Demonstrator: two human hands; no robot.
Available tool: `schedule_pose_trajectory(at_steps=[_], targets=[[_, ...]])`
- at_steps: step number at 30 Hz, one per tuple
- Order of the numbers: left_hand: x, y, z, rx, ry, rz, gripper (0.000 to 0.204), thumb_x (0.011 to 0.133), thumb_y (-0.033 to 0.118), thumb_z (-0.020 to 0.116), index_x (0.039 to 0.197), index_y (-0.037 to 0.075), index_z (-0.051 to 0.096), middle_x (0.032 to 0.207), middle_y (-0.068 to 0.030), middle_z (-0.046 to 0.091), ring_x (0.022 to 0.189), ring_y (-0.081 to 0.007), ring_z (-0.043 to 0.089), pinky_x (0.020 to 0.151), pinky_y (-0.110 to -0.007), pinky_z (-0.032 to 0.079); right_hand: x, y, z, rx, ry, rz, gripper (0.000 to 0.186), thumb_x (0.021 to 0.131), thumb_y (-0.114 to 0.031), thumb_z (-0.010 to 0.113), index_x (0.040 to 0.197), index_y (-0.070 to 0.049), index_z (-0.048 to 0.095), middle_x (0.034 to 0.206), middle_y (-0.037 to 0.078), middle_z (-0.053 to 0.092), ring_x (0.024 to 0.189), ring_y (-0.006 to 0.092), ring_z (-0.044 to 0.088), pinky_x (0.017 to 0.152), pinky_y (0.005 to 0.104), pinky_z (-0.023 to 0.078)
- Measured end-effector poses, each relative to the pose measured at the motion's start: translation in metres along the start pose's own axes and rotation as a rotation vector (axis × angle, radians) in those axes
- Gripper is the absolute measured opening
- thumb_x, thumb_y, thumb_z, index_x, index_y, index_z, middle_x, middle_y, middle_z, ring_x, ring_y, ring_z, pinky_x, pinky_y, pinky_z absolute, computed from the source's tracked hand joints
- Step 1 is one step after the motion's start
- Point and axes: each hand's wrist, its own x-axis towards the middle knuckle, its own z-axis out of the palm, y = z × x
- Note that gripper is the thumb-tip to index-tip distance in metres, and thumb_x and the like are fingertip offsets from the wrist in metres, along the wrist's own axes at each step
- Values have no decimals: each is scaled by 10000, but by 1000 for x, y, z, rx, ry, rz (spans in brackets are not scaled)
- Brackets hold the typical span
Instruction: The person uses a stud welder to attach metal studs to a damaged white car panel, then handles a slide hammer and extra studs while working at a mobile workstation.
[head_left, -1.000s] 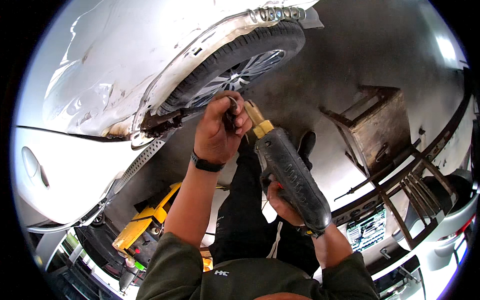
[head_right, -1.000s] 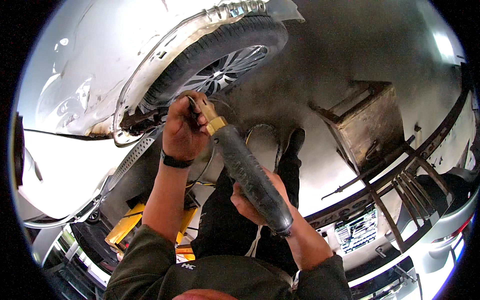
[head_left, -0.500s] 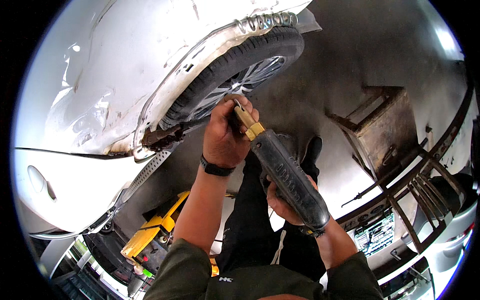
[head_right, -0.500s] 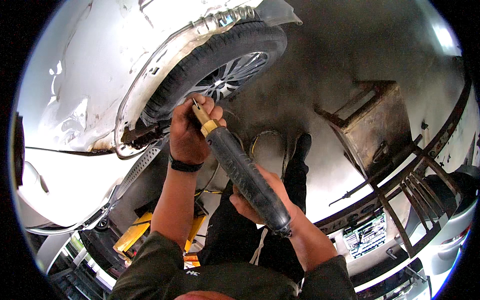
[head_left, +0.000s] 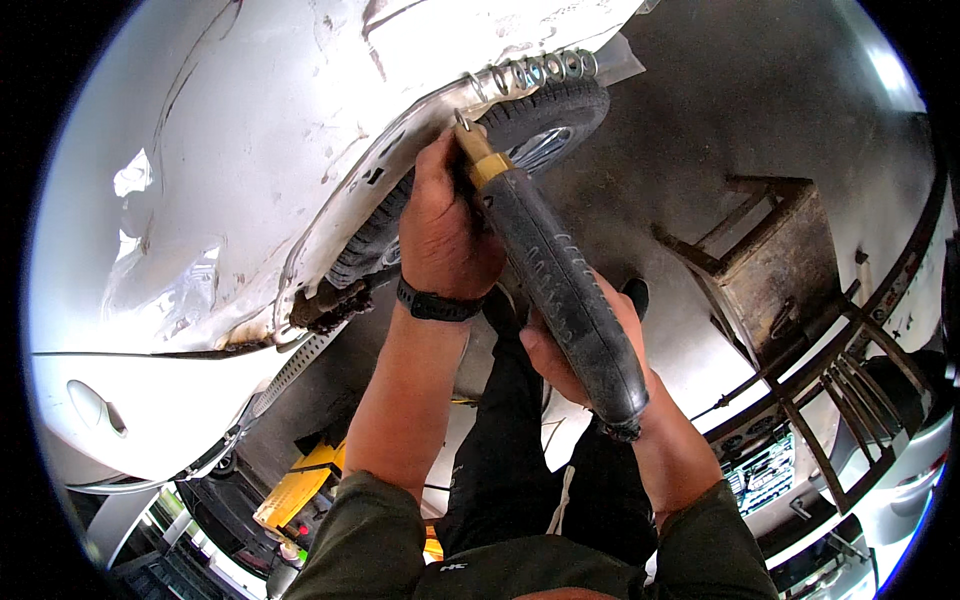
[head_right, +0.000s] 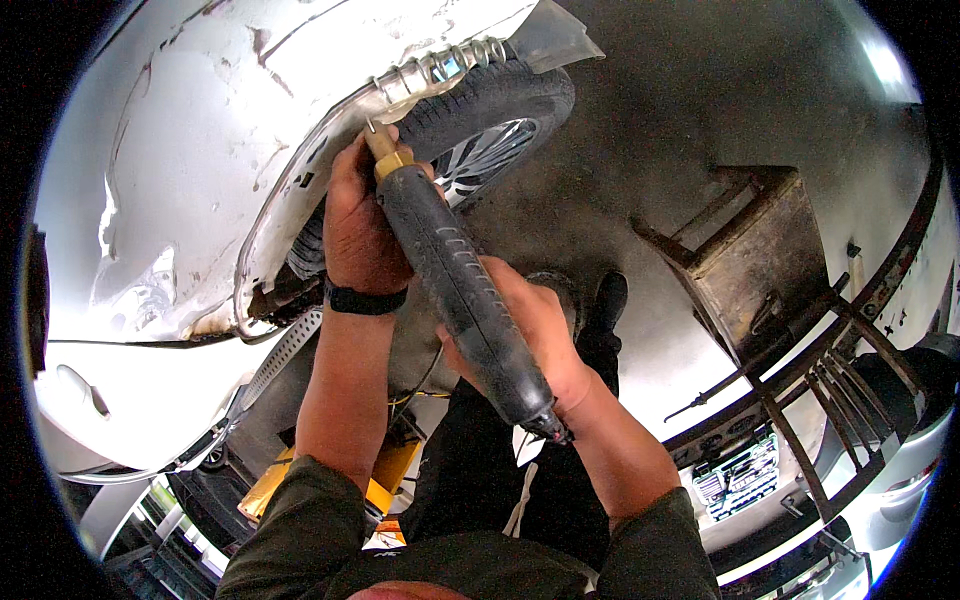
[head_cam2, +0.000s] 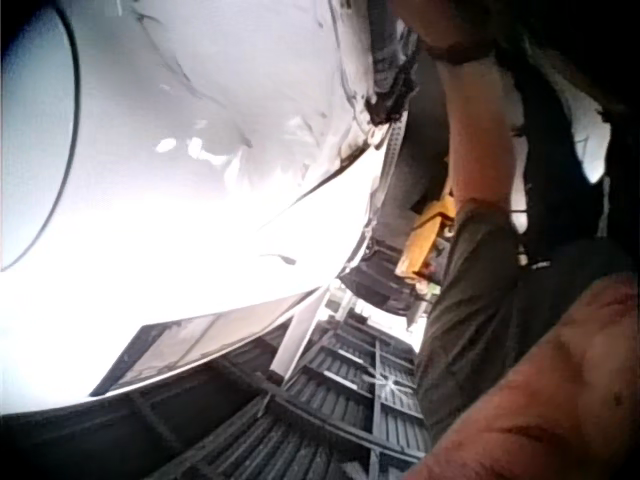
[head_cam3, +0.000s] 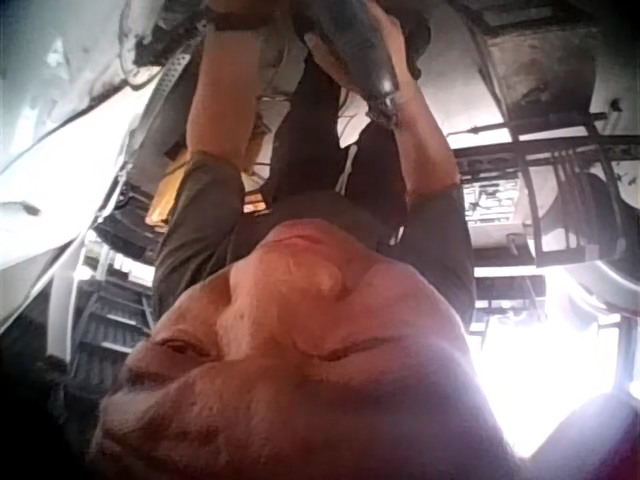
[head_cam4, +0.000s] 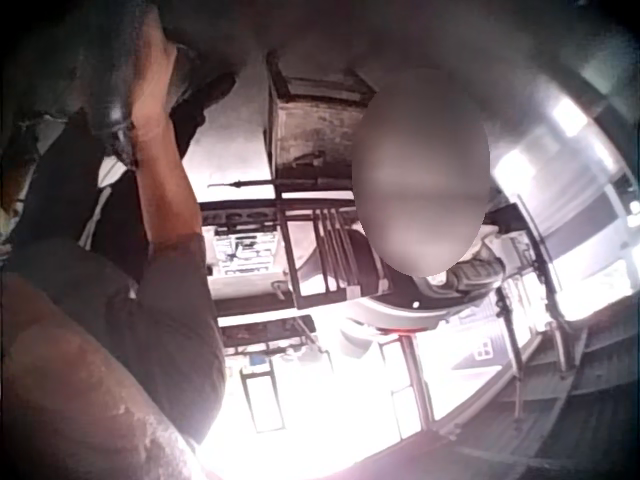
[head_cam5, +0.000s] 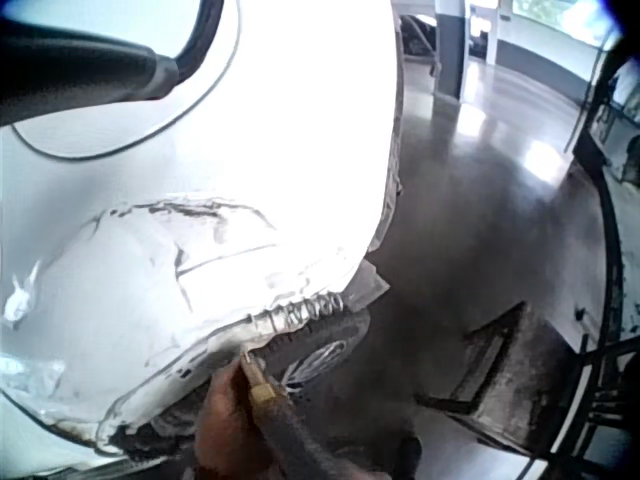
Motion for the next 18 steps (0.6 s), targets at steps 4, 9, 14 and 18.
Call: schedule_pose_trajectory(at_steps=[4,9,14,18], targets=[[6,5,-4,-26,-17,36,305,1049,112,521,1345,38,527,1084,-64,616,845,-150,655,745,-299,596,13,-5,6,23,51,56,387,840,-113,749,1175,-32,575,885,69,691,792,165,686,747,296,550],[9,19,-3,-437,-114,-153,466,967,102,663,1356,-26,439,1150,-107,644,991,-188,654,913,-318,552,17,-3,7,-37,97,-50,375,841,-107,746,1163,-21,574,873,71,691,769,165,695,722,296,550],[14,21,-8,-948,-159,-262,417,1018,162,605,1355,-13,432,1157,-97,633,962,-180,644,891,-313,559,18,-5,6,-28,77,-79,365,841,-99,744,1155,-16,578,867,71,692,761,165,696,714,302,549],[13,23,-4,-660,-71,-173,420,987,88,633,1348,-16,445,1071,-97,669,964,-203,662,870,-327,570,20,-5,2,-94,79,-111,366,833,-68,744,1160,-21,586,889,65,694,782,155,693,728,299,547]])
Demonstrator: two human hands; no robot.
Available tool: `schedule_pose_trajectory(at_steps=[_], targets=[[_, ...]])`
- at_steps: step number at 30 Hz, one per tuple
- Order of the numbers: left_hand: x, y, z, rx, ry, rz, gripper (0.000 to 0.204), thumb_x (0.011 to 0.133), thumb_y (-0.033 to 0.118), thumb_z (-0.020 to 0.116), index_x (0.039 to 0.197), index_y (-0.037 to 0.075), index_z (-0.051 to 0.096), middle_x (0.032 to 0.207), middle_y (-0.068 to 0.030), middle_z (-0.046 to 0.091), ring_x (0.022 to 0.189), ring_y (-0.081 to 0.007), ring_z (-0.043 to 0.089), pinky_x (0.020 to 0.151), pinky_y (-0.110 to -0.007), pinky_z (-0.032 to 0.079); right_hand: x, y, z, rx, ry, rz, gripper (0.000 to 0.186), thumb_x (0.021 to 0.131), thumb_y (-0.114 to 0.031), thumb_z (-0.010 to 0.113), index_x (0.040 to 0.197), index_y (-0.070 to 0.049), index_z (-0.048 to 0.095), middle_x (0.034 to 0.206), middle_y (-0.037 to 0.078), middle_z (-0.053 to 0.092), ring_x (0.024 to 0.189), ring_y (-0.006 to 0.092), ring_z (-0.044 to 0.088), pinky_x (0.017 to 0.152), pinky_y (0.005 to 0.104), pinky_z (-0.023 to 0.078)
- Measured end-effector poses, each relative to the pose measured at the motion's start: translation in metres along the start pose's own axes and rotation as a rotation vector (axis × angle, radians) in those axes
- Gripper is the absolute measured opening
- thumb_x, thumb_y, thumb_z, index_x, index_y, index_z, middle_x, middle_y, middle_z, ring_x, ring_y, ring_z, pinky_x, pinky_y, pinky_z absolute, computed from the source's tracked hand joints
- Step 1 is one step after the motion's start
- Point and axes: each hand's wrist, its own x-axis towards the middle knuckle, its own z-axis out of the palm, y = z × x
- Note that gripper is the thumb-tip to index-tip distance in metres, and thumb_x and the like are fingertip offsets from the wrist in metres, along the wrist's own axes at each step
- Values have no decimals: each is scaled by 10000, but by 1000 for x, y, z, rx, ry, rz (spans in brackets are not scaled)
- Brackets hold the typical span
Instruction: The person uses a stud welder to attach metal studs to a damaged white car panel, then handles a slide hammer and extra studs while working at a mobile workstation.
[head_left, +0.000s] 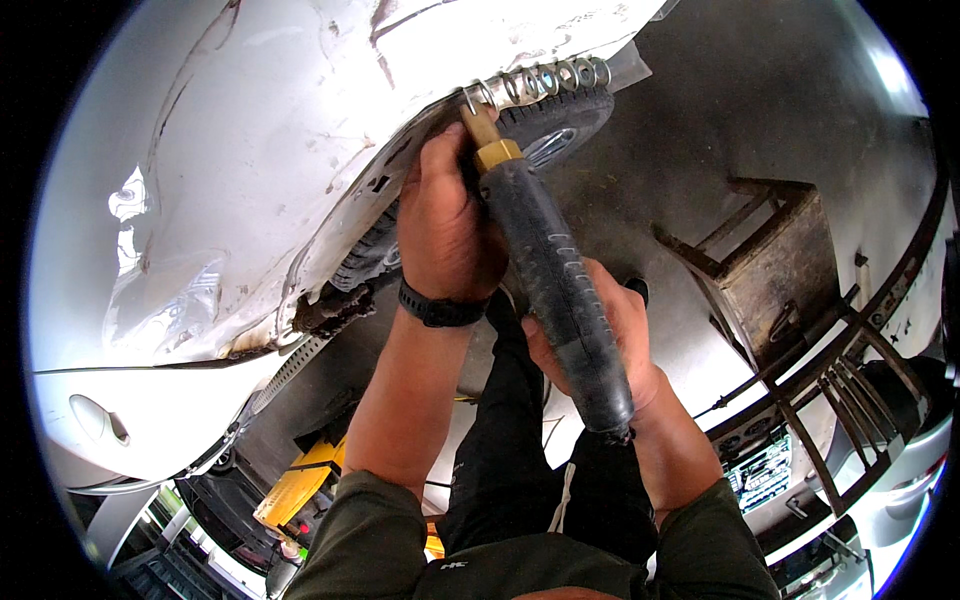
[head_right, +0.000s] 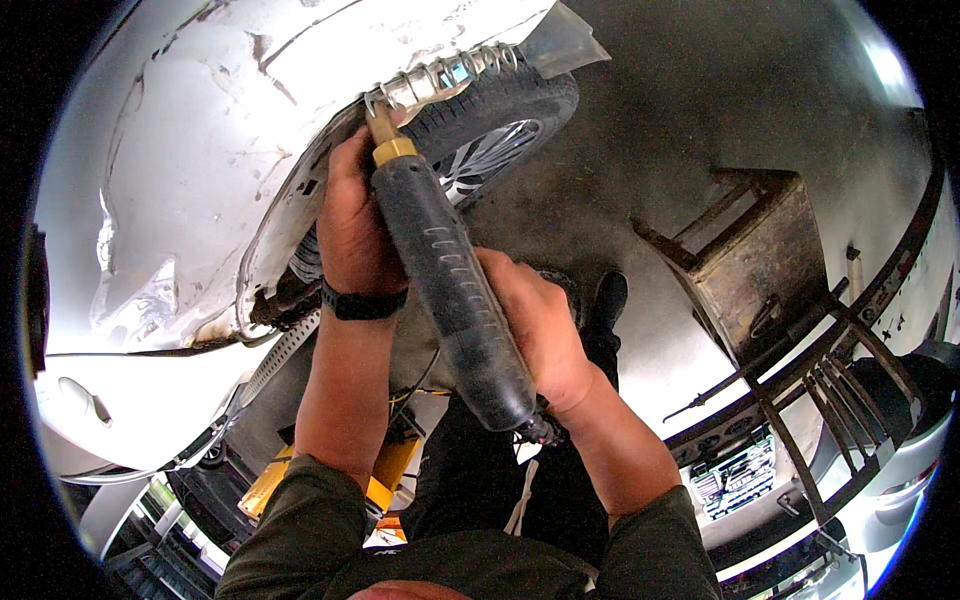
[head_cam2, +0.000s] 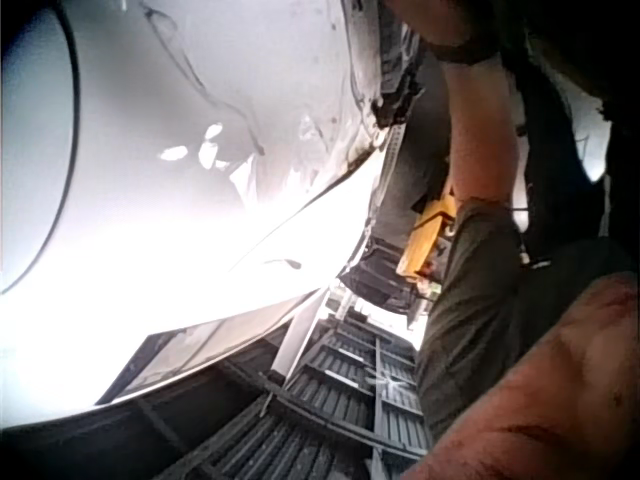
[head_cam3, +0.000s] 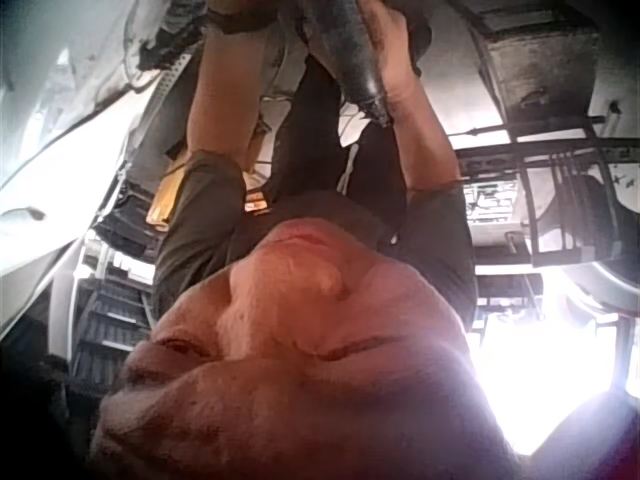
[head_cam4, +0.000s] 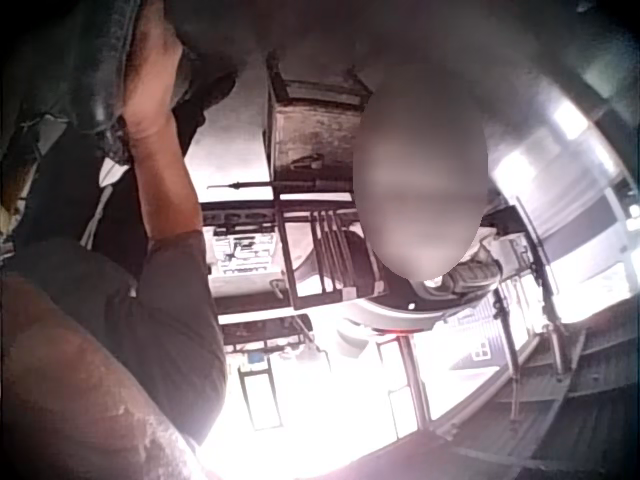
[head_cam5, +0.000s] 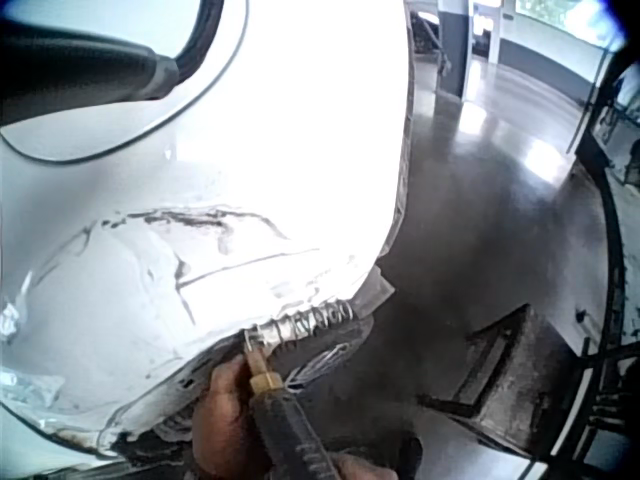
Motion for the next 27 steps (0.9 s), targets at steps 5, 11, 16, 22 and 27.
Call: schedule_pose_trajectory(at_steps=[5,11,16,22,27], targets=[[3,-10,-11,791,25,226,354,1021,139,557,1340,-2,495,1028,-96,677,865,-176,679,764,-301,585,-1,0,-4,33,-15,24,375,826,-40,742,1170,-21,593,911,62,695,812,142,688,745,289,540],[-1,-13,-7,674,74,247,325,1093,229,422,1305,15,543,954,-97,670,741,-148,692,643,-287,604,-5,-1,-9,34,-66,83,532,749,-165,800,1224,-28,603,1024,171,693,956,344,691,861,368,530],[-13,-11,-5,809,124,72,297,953,97,657,1226,19,569,977,-81,700,830,-193,687,711,-304,560,-5,4,-14,50,-86,128,413,764,-159,788,1109,-23,606,926,166,662,868,339,680,801,366,532],[-44,-33,-18,-551,301,-464,265,1009,212,507,1208,65,602,888,-6,606,708,-155,547,644,-282,457,0,7,-14,-36,-96,18,306,811,-65,760,1073,-28,606,898,60,691,763,129,682,689,275,536],[-66,-38,-23,-665,241,-511,259,976,112,468,1190,62,605,1016,-92,598,831,-172,562,725,-314,467,0,10,-5,-47,15,-32,358,832,-74,744,1151,-8,595,893,73,687,760,144,686,702,288,549]])
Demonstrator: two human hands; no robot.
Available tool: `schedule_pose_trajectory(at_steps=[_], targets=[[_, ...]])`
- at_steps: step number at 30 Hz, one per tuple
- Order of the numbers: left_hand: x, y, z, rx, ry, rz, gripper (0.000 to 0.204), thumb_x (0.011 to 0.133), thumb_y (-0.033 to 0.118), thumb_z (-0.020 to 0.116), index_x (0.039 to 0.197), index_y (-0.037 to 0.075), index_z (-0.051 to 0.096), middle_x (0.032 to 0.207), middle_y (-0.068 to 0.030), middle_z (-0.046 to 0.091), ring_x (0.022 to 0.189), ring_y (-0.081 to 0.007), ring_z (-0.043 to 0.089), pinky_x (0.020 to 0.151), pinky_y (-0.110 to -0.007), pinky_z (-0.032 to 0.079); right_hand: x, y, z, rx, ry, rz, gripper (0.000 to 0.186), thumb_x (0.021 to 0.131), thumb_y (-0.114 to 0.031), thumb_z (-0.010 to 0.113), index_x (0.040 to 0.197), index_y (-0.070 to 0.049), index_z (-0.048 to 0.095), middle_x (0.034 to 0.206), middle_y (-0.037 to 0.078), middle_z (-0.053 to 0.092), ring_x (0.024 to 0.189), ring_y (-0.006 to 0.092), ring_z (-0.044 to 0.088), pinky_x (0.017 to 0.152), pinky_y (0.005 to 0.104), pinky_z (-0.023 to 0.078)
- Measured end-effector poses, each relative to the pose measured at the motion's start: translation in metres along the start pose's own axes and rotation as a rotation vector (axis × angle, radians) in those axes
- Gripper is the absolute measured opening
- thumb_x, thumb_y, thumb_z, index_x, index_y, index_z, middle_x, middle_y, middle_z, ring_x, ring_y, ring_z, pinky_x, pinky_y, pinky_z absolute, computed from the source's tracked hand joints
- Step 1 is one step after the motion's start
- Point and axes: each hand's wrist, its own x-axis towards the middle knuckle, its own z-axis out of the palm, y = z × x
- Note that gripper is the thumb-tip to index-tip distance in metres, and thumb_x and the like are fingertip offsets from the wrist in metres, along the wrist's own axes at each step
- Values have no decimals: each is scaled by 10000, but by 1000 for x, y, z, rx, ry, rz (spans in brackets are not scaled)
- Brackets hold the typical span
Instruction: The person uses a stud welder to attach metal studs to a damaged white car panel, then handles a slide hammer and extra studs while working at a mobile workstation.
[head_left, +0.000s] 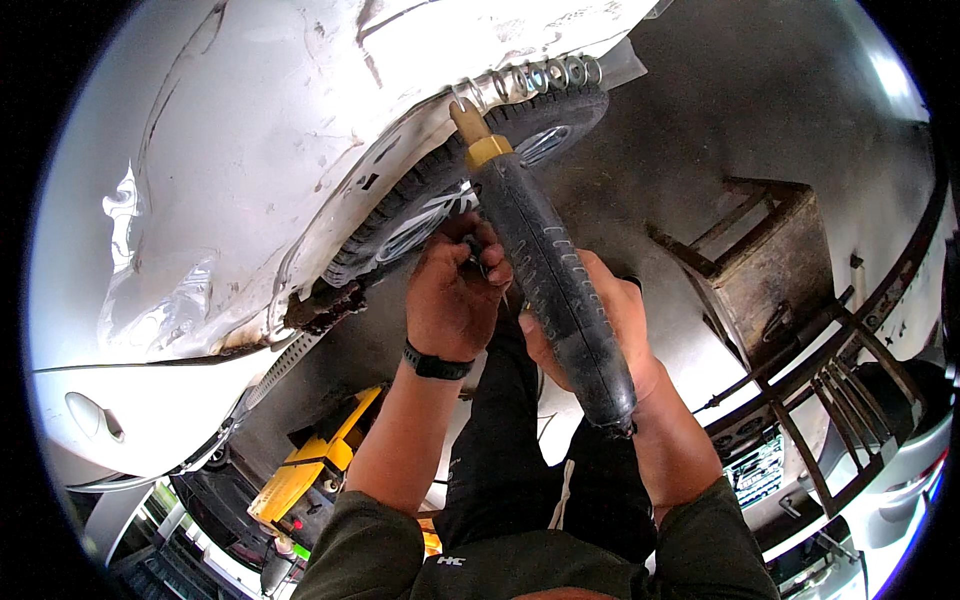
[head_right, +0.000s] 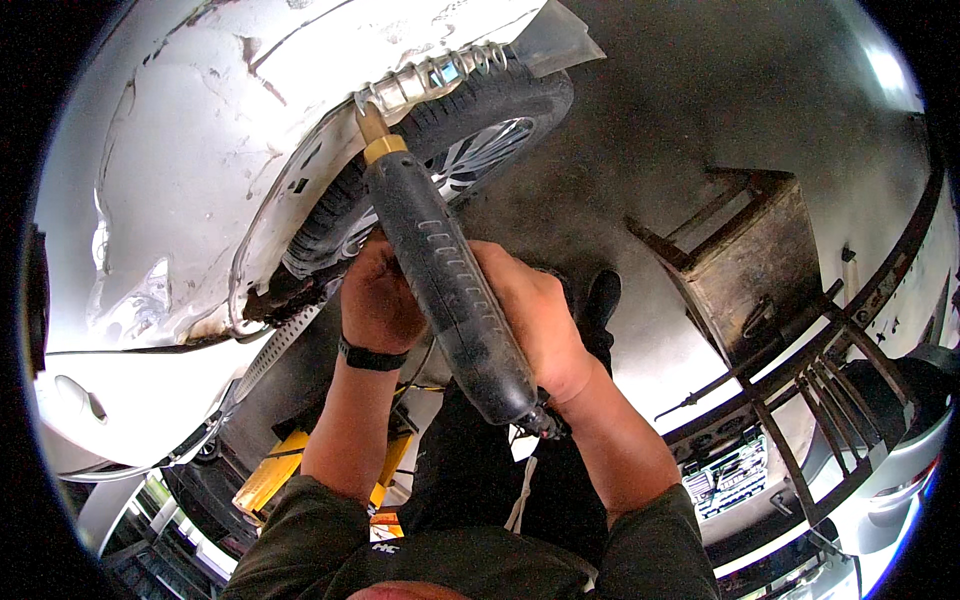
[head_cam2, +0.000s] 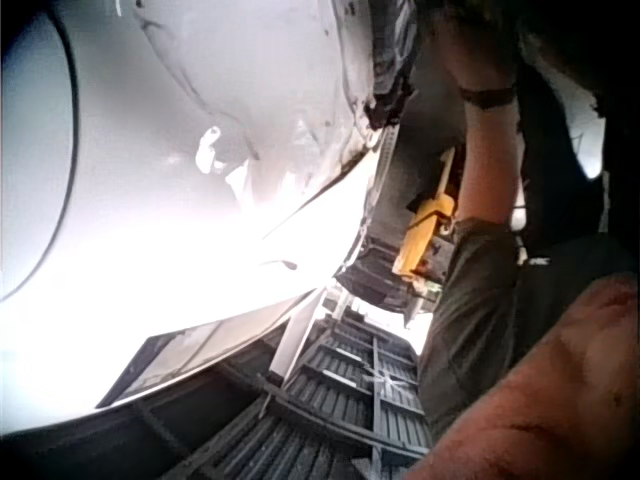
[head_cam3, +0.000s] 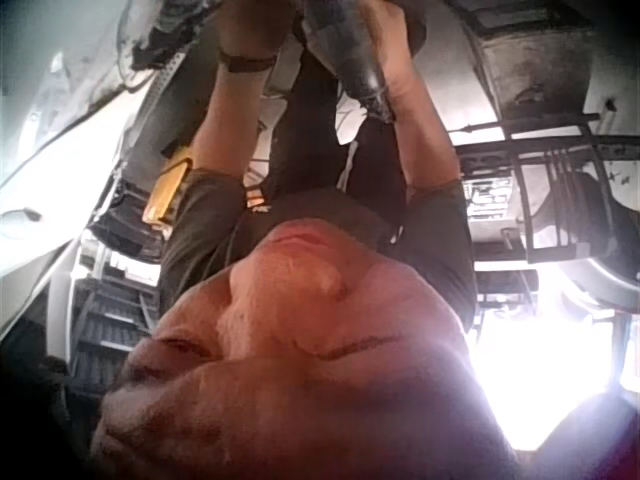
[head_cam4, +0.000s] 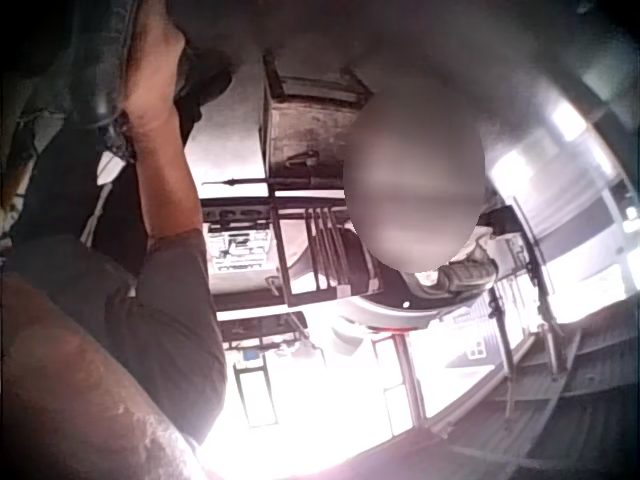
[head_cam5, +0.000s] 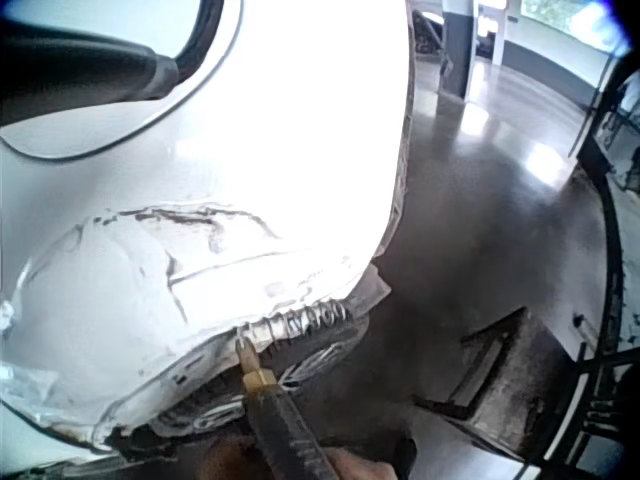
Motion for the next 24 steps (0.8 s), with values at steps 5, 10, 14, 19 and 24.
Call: schedule_pose_trajectory(at_steps=[5,10,14,19,24], targets=[[3,5,-9,-12,26,-7,264,959,90,472,1185,50,603,980,-96,588,854,-183,579,699,-313,469,-21,11,2,69,-36,-29,382,839,-67,754,1182,-14,593,897,63,683,777,146,690,706,289,556],[-1,12,1,32,-87,8,236,964,85,491,1165,56,612,1004,-111,626,853,-184,601,667,-302,472,-70,13,2,285,-39,180,399,769,-86,826,1117,2,651,913,104,669,791,210,683,707,318,533],[4,19,-3,37,-92,27,180,969,89,545,1126,61,630,1107,-162,677,839,-186,628,657,-295,476,-87,19,-2,166,-103,85,319,801,-53,790,1084,-10,651,881,71,667,732,172,672,661,306,530],[4,22,0,-45,-179,-6,195,1010,150,566,1138,29,651,1157,-126,645,886,-161,600,661,-269,458,-91,25,5,300,-40,60,296,815,-40,772,1082,-20,647,856,35,665,703,141,665,646,289,533],[5,22,4,-15,-197,19,106,993,159,577,987,68,632,897,-46,625,734,-130,562,607,-272,416,-92,21,5,394,-45,173,272,820,-36,766,1062,-31,644,857,28,662,716,134,666,650,291,536]])
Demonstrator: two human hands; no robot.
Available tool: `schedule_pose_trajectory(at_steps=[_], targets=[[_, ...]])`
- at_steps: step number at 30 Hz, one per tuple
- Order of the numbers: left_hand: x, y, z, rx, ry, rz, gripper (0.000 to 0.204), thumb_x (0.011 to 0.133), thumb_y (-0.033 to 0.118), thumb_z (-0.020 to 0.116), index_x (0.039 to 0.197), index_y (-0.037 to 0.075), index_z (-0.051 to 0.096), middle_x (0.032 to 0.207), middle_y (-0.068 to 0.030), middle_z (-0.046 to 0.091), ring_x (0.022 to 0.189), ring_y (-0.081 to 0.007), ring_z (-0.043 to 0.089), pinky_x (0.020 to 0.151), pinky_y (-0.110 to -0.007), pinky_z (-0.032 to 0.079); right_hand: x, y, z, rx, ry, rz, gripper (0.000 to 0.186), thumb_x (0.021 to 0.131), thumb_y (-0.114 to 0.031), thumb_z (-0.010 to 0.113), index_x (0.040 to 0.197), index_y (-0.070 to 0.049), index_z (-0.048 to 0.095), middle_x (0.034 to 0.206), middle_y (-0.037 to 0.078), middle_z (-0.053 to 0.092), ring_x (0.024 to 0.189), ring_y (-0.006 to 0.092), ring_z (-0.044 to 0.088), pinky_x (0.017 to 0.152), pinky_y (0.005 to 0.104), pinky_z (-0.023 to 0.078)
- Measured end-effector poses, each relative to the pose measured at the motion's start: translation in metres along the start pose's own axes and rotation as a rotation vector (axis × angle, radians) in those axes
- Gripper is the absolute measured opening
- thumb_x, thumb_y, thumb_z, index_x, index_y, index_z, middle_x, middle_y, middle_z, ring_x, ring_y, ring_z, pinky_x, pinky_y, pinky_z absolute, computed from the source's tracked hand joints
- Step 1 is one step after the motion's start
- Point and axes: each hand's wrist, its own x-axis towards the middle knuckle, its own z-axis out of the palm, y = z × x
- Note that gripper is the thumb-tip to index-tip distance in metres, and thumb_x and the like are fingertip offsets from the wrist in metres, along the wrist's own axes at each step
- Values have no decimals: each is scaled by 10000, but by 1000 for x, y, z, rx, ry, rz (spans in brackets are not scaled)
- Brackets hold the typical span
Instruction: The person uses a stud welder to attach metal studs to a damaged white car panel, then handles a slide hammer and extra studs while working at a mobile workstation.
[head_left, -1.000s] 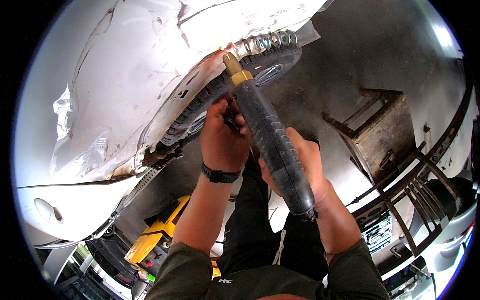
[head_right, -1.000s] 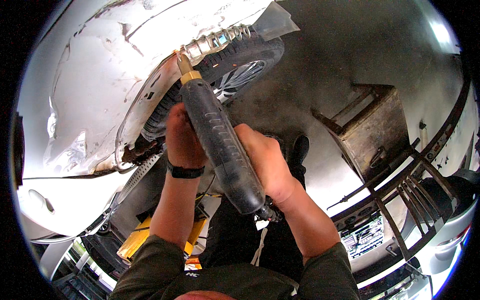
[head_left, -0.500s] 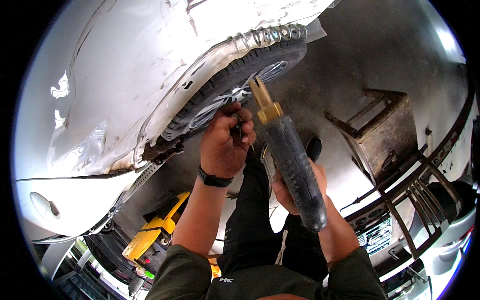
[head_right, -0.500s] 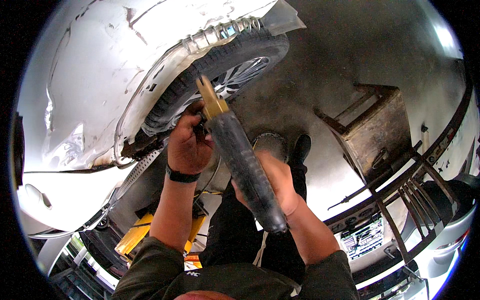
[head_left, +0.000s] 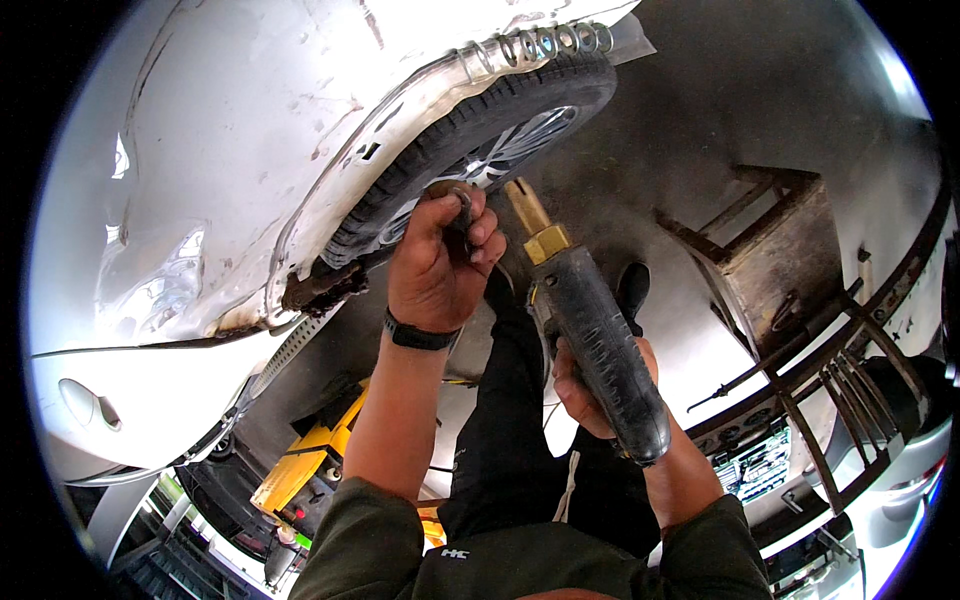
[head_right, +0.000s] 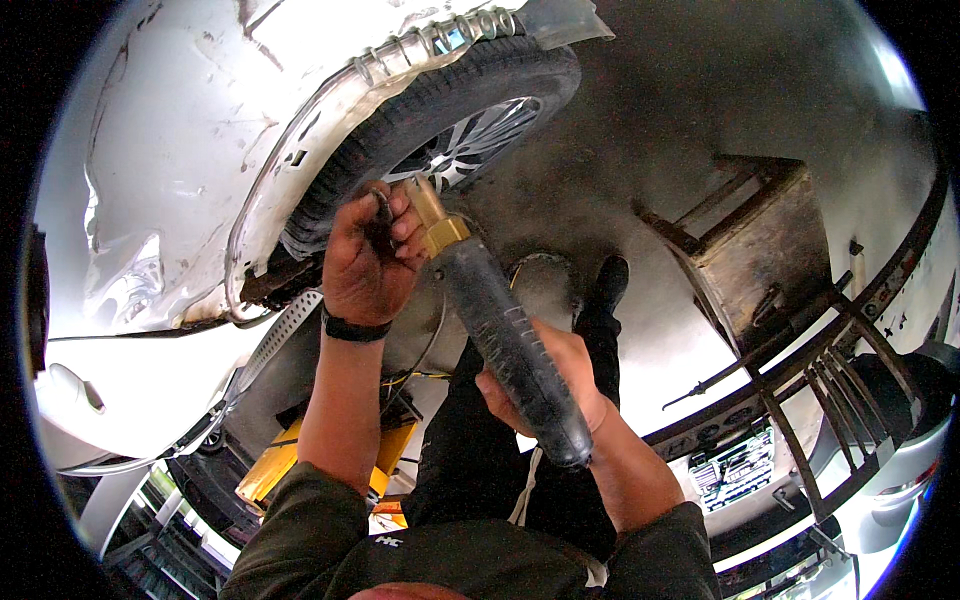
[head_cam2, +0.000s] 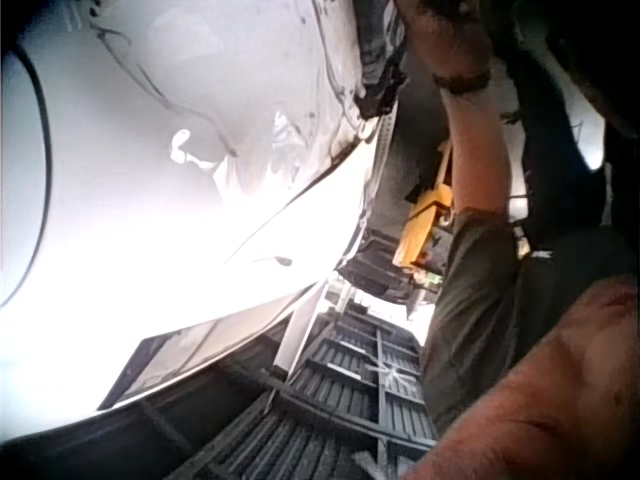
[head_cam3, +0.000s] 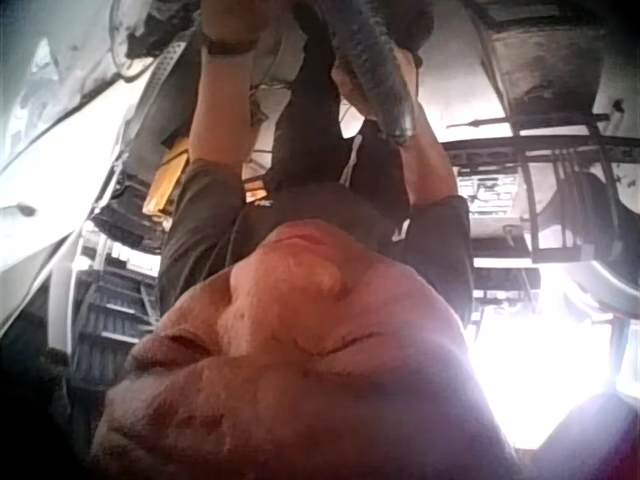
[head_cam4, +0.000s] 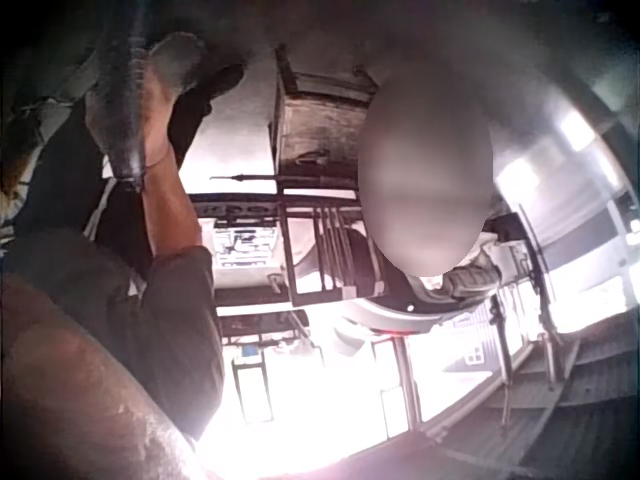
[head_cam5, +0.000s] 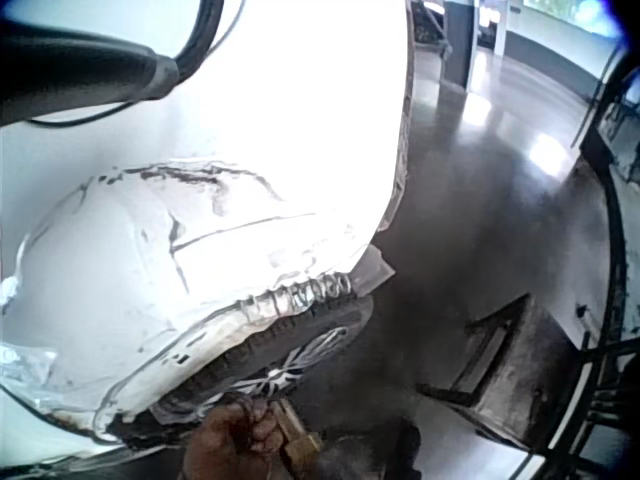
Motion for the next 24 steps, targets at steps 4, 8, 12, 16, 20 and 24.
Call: schedule_pose_trajectory(at_steps=[4,8,12,16,20,24], targets=[[5,2,-2,33,-43,8,133,991,191,582,973,66,626,807,-3,550,684,-112,513,578,-260,389,4,-1,0,-98,-132,-89,265,812,-38,773,1042,-37,641,867,37,662,737,151,670,665,304,538],[8,4,-5,31,-158,-19,169,991,235,569,1027,83,632,804,-1,489,698,-122,492,661,-309,461,4,-10,6,133,-121,263,276,804,-45,781,1042,-40,641,866,44,666,741,165,678,675,306,538],[15,3,-9,-14,-265,-10,180,990,230,541,1044,82,626,800,-6,453,677,-117,451,655,-330,438,2,-1,10,129,-79,253,277,804,-61,782,1041,-48,638,853,44,669,746,166,682,689,304,540],[17,6,-12,-37,-321,-40,185,994,228,527,1046,78,621,812,-14,447,680,-123,443,651,-318,418,8,-1,12,127,-133,178,269,811,-78,780,1034,-60,630,847,40,668,754,160,682,698,298,541],[14,2,-3,-54,-249,-51,184,1000,234,522,1041,70,595,826,-28,451,712,-147,439,659,-326,419,14,-4,13,235,-87,371,275,816,-90,781,1041,-61,624,854,41,665,762,160,680,703,297,542],[14,2,6,-7,-166,40,193,1006,252,517,1048,70,567,853,-41,468,748,-165,441,672,-337,427,21,-2,9,214,-124,273,291,815,-112,787,1046,-62,619,859,46,662,772,161,679,707,300,545]])
